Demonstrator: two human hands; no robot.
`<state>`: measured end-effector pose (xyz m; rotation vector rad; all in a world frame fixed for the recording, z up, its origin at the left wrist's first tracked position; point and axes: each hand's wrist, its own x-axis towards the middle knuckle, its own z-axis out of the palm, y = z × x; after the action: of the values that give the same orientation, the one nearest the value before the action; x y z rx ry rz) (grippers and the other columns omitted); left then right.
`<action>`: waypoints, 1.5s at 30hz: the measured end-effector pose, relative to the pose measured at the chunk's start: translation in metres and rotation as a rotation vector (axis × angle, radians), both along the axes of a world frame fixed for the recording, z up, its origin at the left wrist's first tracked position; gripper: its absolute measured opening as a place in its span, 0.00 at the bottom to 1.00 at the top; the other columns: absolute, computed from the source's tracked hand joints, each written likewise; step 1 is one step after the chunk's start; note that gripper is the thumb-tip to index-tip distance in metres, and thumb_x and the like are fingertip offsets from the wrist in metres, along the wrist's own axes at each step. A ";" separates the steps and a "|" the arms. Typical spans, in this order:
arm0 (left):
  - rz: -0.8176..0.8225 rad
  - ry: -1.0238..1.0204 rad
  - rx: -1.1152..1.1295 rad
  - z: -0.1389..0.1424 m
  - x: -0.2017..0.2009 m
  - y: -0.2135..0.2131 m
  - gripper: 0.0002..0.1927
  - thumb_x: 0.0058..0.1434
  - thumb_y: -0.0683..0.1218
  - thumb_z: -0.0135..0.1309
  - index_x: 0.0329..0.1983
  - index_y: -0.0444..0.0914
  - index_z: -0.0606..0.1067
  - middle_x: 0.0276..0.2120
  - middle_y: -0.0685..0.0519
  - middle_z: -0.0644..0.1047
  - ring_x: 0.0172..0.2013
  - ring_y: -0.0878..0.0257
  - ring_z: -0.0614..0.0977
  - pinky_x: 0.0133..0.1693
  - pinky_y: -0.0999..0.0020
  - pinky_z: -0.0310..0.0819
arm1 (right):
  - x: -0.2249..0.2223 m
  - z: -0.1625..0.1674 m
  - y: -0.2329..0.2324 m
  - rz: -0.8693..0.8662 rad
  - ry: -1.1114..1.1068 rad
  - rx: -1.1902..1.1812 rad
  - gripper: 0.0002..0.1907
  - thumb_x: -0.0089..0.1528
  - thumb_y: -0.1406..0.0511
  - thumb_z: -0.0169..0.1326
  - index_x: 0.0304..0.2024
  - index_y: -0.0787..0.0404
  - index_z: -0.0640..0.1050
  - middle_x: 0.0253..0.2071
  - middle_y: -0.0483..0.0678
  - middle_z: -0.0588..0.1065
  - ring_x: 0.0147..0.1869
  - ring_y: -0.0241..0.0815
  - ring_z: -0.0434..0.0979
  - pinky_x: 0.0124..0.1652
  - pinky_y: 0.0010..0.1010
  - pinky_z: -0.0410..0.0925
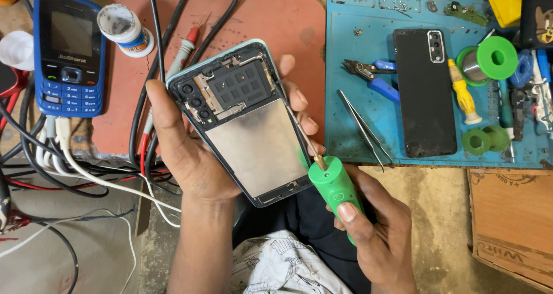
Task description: The person reassembles a blue feature phone by screwing in screws and attaching the back cover, then connects a charging cable. Next, the person removes the back cover of a light blue smartphone using a prying tool and uses a green electric screwdriver to remove screws from the internal frame.
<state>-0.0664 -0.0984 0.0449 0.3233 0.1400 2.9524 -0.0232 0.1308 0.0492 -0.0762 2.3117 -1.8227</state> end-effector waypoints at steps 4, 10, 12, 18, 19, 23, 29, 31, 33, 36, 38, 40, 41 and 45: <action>0.005 0.045 -0.026 -0.003 0.000 0.001 0.59 0.62 0.81 0.32 0.72 0.26 0.58 0.50 0.34 0.73 0.51 0.41 0.80 0.52 0.43 0.76 | 0.001 0.000 0.000 -0.011 -0.012 0.003 0.29 0.61 0.59 0.53 0.61 0.69 0.76 0.31 0.51 0.79 0.29 0.34 0.73 0.30 0.26 0.69; 0.014 0.088 -0.051 -0.006 0.001 0.000 0.57 0.66 0.81 0.33 0.72 0.26 0.59 0.51 0.35 0.74 0.50 0.43 0.79 0.52 0.45 0.74 | 0.003 -0.003 -0.003 -0.035 -0.020 -0.049 0.29 0.62 0.58 0.53 0.61 0.71 0.76 0.33 0.52 0.79 0.32 0.35 0.75 0.31 0.26 0.70; 0.015 0.074 -0.044 -0.006 0.001 0.001 0.57 0.65 0.81 0.32 0.72 0.26 0.59 0.50 0.34 0.74 0.50 0.42 0.79 0.52 0.45 0.75 | 0.004 -0.004 -0.002 -0.042 -0.021 -0.053 0.29 0.62 0.58 0.53 0.60 0.72 0.76 0.34 0.53 0.79 0.31 0.35 0.75 0.30 0.26 0.70; 0.028 0.083 -0.047 -0.005 0.000 0.001 0.57 0.66 0.81 0.31 0.72 0.25 0.58 0.51 0.33 0.74 0.52 0.39 0.81 0.53 0.42 0.78 | 0.005 -0.002 0.000 -0.045 -0.028 -0.048 0.29 0.62 0.58 0.53 0.60 0.72 0.76 0.34 0.53 0.79 0.32 0.35 0.74 0.31 0.26 0.69; 0.028 0.083 -0.045 -0.005 0.000 0.001 0.57 0.66 0.81 0.31 0.72 0.25 0.58 0.52 0.33 0.74 0.52 0.39 0.81 0.53 0.42 0.78 | 0.005 -0.002 0.000 -0.043 -0.027 -0.047 0.29 0.61 0.58 0.53 0.60 0.72 0.76 0.34 0.53 0.79 0.32 0.35 0.74 0.31 0.26 0.69; 0.016 0.075 -0.034 -0.006 0.000 0.001 0.58 0.64 0.81 0.31 0.72 0.26 0.58 0.53 0.32 0.75 0.52 0.40 0.82 0.53 0.42 0.78 | 0.005 -0.001 0.000 -0.043 -0.030 -0.042 0.30 0.62 0.58 0.53 0.59 0.73 0.76 0.33 0.53 0.79 0.30 0.35 0.73 0.30 0.26 0.68; 0.027 0.095 -0.048 -0.008 0.000 0.001 0.57 0.66 0.81 0.31 0.73 0.26 0.58 0.51 0.34 0.74 0.52 0.41 0.82 0.52 0.45 0.75 | 0.007 -0.002 0.001 -0.052 -0.036 -0.029 0.29 0.61 0.58 0.53 0.59 0.72 0.76 0.33 0.53 0.79 0.30 0.34 0.73 0.30 0.25 0.68; 0.025 0.094 -0.045 -0.008 0.000 0.001 0.58 0.66 0.81 0.31 0.73 0.26 0.57 0.52 0.34 0.74 0.53 0.40 0.81 0.52 0.44 0.75 | 0.007 -0.002 0.001 -0.053 -0.038 -0.032 0.29 0.61 0.58 0.53 0.59 0.72 0.76 0.32 0.53 0.79 0.30 0.34 0.73 0.30 0.26 0.68; 0.019 0.093 -0.036 -0.009 0.000 0.001 0.58 0.65 0.81 0.31 0.73 0.26 0.57 0.53 0.33 0.75 0.53 0.40 0.81 0.52 0.44 0.75 | 0.008 -0.003 0.001 -0.056 -0.036 -0.031 0.29 0.61 0.57 0.53 0.59 0.72 0.76 0.32 0.52 0.79 0.29 0.34 0.73 0.30 0.26 0.68; 0.013 0.105 -0.043 -0.009 -0.002 0.000 0.58 0.65 0.81 0.31 0.73 0.27 0.57 0.53 0.33 0.74 0.52 0.40 0.81 0.52 0.43 0.75 | 0.008 -0.003 0.001 -0.061 -0.040 -0.034 0.29 0.62 0.57 0.53 0.59 0.72 0.76 0.32 0.52 0.79 0.29 0.34 0.73 0.29 0.26 0.69; 0.011 0.122 -0.056 -0.010 -0.002 -0.001 0.57 0.65 0.81 0.31 0.73 0.27 0.57 0.52 0.33 0.74 0.52 0.40 0.80 0.52 0.43 0.74 | 0.009 -0.003 0.002 -0.058 -0.048 -0.047 0.30 0.62 0.57 0.53 0.59 0.72 0.76 0.32 0.53 0.79 0.29 0.35 0.73 0.29 0.26 0.68; 0.008 0.121 -0.051 -0.010 -0.003 -0.001 0.57 0.65 0.81 0.31 0.73 0.27 0.57 0.53 0.33 0.74 0.52 0.40 0.80 0.53 0.42 0.75 | 0.008 -0.004 0.002 -0.061 -0.051 -0.049 0.29 0.62 0.57 0.53 0.59 0.72 0.76 0.31 0.52 0.78 0.29 0.34 0.73 0.29 0.26 0.69; 0.006 0.108 -0.039 -0.010 -0.003 0.000 0.58 0.63 0.81 0.31 0.73 0.28 0.57 0.54 0.32 0.74 0.52 0.39 0.80 0.53 0.41 0.76 | 0.008 -0.004 0.001 -0.063 -0.054 -0.050 0.29 0.62 0.57 0.53 0.59 0.72 0.76 0.31 0.52 0.78 0.29 0.34 0.73 0.29 0.26 0.69; 0.000 0.121 -0.053 -0.010 -0.002 0.000 0.58 0.64 0.82 0.31 0.73 0.28 0.57 0.53 0.33 0.74 0.53 0.38 0.80 0.53 0.42 0.74 | 0.008 -0.005 0.001 -0.062 -0.049 -0.062 0.30 0.62 0.57 0.53 0.59 0.72 0.76 0.32 0.52 0.78 0.30 0.34 0.73 0.29 0.26 0.69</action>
<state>-0.0681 -0.0987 0.0345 0.4948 0.2325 2.9234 -0.0156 0.1315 0.0441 0.0311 2.2480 -1.9039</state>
